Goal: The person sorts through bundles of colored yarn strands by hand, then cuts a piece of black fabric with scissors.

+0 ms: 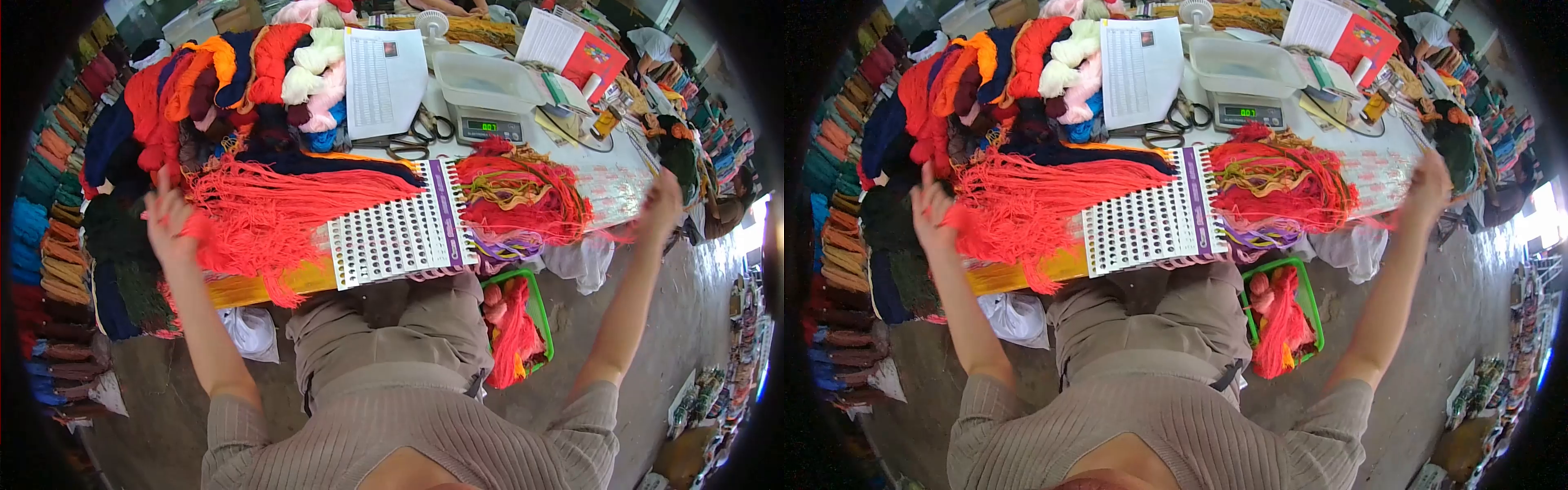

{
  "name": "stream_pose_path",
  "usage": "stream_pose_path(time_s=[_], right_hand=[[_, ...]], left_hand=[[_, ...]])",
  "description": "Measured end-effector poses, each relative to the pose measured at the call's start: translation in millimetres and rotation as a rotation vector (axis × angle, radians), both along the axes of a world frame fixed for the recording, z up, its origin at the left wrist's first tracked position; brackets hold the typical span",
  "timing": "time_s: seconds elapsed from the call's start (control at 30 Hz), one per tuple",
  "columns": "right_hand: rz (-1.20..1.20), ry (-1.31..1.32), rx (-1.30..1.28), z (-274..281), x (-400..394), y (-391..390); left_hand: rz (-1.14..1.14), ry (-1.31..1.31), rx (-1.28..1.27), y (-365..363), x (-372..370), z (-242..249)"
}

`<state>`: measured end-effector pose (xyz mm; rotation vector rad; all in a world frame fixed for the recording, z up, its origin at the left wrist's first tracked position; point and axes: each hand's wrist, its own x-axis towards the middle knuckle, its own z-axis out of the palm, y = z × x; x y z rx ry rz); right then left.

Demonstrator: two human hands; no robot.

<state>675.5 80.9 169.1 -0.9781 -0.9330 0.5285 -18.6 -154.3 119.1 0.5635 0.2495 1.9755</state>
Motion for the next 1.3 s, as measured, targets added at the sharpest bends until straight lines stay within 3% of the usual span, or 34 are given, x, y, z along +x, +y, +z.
stream_pose_path(time_s=[0.03, 0.1, 0.13, 0.2, 0.3, 0.5, 0.57, 0.63, 0.67, 0.8, 0.87, 0.93, 1.0, 1.03, 1.1, 1.17, 1.23, 1.3], right_hand=[[0.148, -0.341, -0.052, -26, -11, 13], [0.42, -0.552, -0.197, -48, -89, -2], [0.592, -0.479, -0.167, -73, -123, 0], [0.766, -0.603, -0.219, -104, -178, -12], [1.02, -0.582, -0.358, -157, -227, -11], [0.89, -0.735, -0.478, -194, -246, -4], [0.821, -0.75, -0.49, -196, -248, -5], [0.755, -0.763, -0.49, -197, -250, -6], [0.686, -0.775, -0.489, -197, -250, -7], [0.647, -0.837, -0.41, -200, -251, -6], [0.713, -0.788, -0.46, -205, -250, 5], [0.937, -0.623, -0.528, -208, -249, 12], [0.783, -0.736, -0.515, -212, -250, 6], [0.708, -0.839, -0.54, -199, -250, -5], [0.665, -0.935, -0.486, -189, -252, -15], [0.584, -1.04, -0.434, -185, -253, -24], [0.537, -1.021, -0.355, -189, -255, -27], [0.503, -1.009, -0.301, -194, -256, -29]], left_hand=[[-0.025, 0.054, -0.06, 20, 44, 6], [-0.1, 0.109, -0.323, 65, 113, -4], [-0.185, 0.242, -0.441, 83, 140, -20], [-0.412, 0.32, -0.614, 106, 194, -41], [-0.727, 0.178, -0.742, 136, 233, -100], [-0.722, 0.31, -0.999, 155, 266, -109], [-0.732, 0.343, -0.983, 161, 269, -106], [-0.71, 0.634, -0.967, 167, 275, -105], [-0.593, 0.7, -1.019, 169, 282, -106], [-0.473, 0.781, -0.93, 188, 285, -124], [-0.458, 0.784, -0.934, 197, 287, -136], [-0.445, 0.784, -0.939, 198, 288, -144], [-0.403, 1.203, -0.839, 194, 279, -146], [-0.388, 1.203, -0.797, 195, 273, -150], [-0.39, 0.939, -0.819, 182, 259, -114], [-0.666, 0.265, -0.79, 187, 224, -89], [-0.811, 0.049, -0.409, 182, 199, -68], [-0.764, 0.123, -0.415, 179, 203, -68]])
